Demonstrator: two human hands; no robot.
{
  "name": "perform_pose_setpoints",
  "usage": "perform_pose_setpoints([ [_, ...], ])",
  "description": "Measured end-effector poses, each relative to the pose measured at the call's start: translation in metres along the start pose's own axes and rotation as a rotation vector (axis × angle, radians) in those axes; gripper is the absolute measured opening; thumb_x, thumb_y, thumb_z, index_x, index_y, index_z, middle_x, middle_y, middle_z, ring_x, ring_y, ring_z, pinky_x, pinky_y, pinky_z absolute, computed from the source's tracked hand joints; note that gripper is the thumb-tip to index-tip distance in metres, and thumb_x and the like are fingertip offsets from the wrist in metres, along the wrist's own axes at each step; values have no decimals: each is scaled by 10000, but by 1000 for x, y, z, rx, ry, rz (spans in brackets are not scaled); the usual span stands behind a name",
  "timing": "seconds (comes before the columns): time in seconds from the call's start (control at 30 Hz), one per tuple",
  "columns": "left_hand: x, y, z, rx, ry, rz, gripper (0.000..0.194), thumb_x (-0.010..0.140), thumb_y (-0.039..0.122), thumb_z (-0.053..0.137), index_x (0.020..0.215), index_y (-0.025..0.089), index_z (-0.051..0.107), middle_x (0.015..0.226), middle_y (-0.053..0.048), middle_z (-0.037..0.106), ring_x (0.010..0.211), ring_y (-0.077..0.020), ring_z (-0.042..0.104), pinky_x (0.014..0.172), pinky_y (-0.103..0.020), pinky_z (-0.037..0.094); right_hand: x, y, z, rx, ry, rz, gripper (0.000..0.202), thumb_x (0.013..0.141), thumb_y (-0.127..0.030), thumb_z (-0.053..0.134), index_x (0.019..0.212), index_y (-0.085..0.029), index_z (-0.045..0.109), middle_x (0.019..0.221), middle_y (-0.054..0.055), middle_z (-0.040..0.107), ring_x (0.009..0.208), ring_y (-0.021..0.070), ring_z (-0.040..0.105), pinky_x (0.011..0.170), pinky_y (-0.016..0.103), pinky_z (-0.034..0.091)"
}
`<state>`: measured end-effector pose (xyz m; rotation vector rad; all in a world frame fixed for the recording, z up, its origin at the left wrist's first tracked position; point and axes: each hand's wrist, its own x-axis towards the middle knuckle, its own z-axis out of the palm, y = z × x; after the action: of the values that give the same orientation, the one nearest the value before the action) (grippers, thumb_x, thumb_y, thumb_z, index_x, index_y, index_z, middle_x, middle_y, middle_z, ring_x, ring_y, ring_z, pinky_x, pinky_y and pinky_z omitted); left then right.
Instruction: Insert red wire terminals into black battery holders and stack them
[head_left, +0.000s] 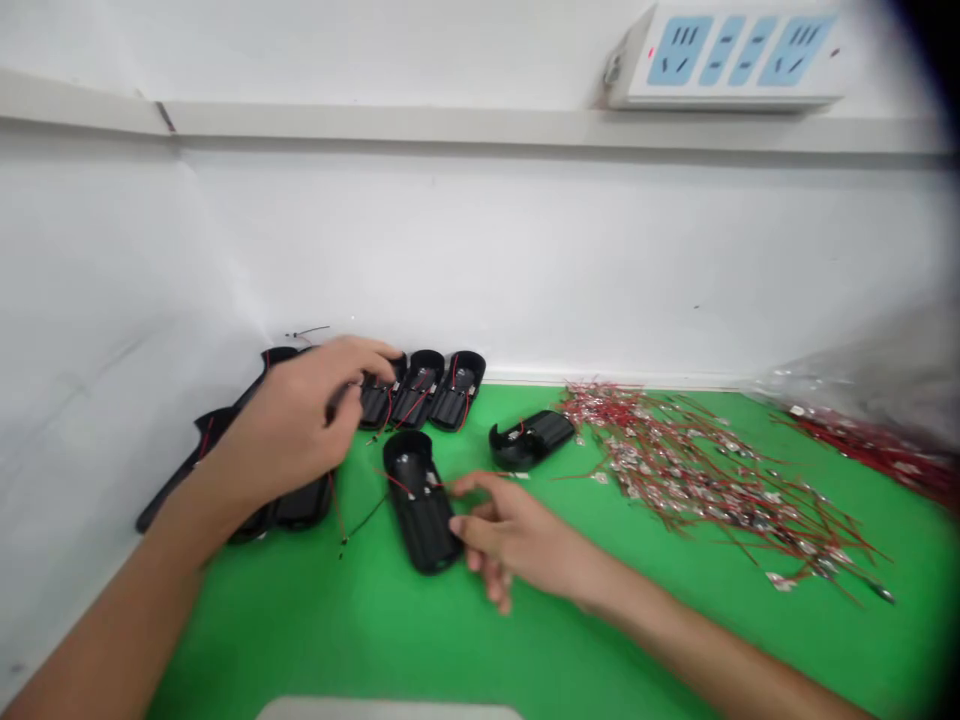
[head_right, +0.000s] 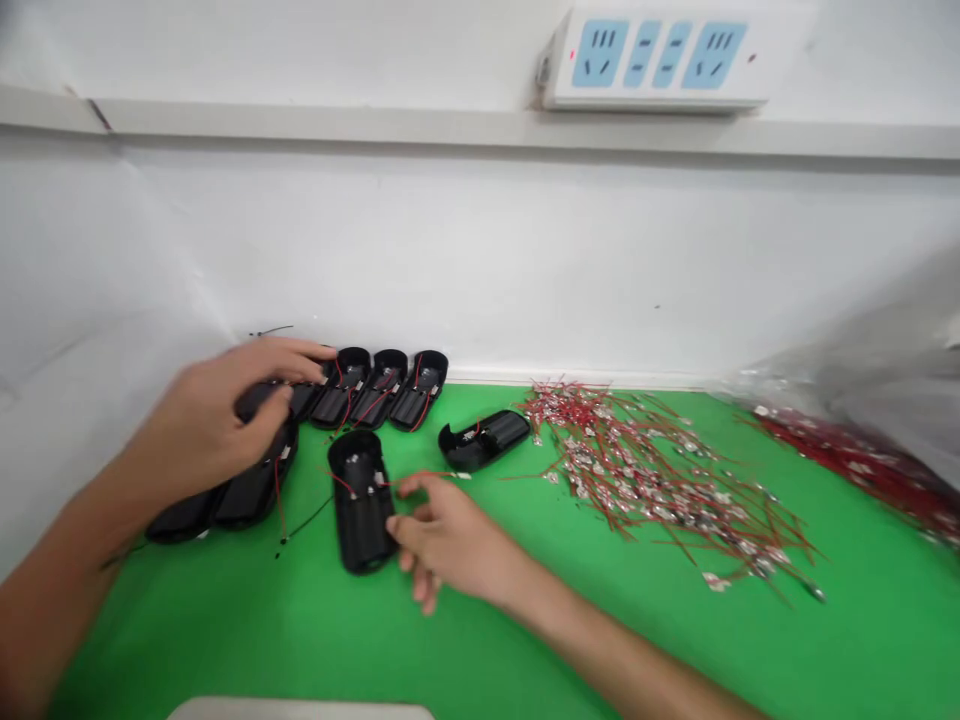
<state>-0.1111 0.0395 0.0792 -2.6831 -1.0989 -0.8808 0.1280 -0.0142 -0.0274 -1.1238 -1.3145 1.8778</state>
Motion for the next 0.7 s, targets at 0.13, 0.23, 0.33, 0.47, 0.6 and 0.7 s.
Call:
perform_pose_setpoints([
  [0.13, 3, 9, 5, 9, 313, 97, 280, 895, -30, 438, 937, 195, 600, 1001, 32, 701, 973, -136, 685, 885, -266, 530, 30, -1, 18, 23, 19, -174, 430, 801, -155, 672, 1211, -195, 547, 847, -2, 693, 592, 111, 670, 490, 195, 554],
  [0.23, -1, 22, 27, -23, 99, 332, 240, 873, -13, 469, 891, 193, 591, 890, -16, 685, 842, -169, 634, 787, -315, 519, 20, -2, 8, -92, 2, -249, 371, 821, -130, 616, 1189, -170, 629, 943, 41, 713, 639, 109, 672, 556, 221, 556],
  [0.33, -7, 35, 53, -10, -185, 446, 224, 867, 12, 454, 789, 194, 557, 740, -21, 591, 718, -194, 537, 670, -341, 450, -14, -7, -20, -314, -134, -204, 273, 876, -147, 498, 1046, -171, 709, 807, 17, 703, 594, 111, 627, 557, 237, 522],
  [0.47, -13, 52, 77, 26, -237, 382, 214, 844, 9, 464, 828, 181, 589, 783, -36, 580, 744, -214, 522, 699, -358, 437, -54, -20, -83, -767, 230, -410, 288, 874, -162, 451, 925, -198, 732, 653, -12, 647, 555, 133, 559, 528, 243, 413],
  [0.6, -9, 74, 91, 50, -140, 221, 303, 876, 11, 401, 1024, 127, 638, 993, -102, 646, 962, -261, 581, 882, -409, 474, -62, -32, -156, -1009, 877, -523, 254, 903, -259, 492, 956, -179, 727, 681, 18, 671, 565, 158, 552, 564, 281, 388],
  [0.7, -1, 90, 108, 164, -134, 164, 422, 928, 89, 449, 1335, 93, 563, 1326, -164, 613, 1222, -335, 543, 1015, -488, 452, -54, -36, -188, -1176, 800, -423, 202, 866, -216, 532, 934, -181, 719, 768, 41, 708, 659, 177, 605, 629, 290, 414],
])
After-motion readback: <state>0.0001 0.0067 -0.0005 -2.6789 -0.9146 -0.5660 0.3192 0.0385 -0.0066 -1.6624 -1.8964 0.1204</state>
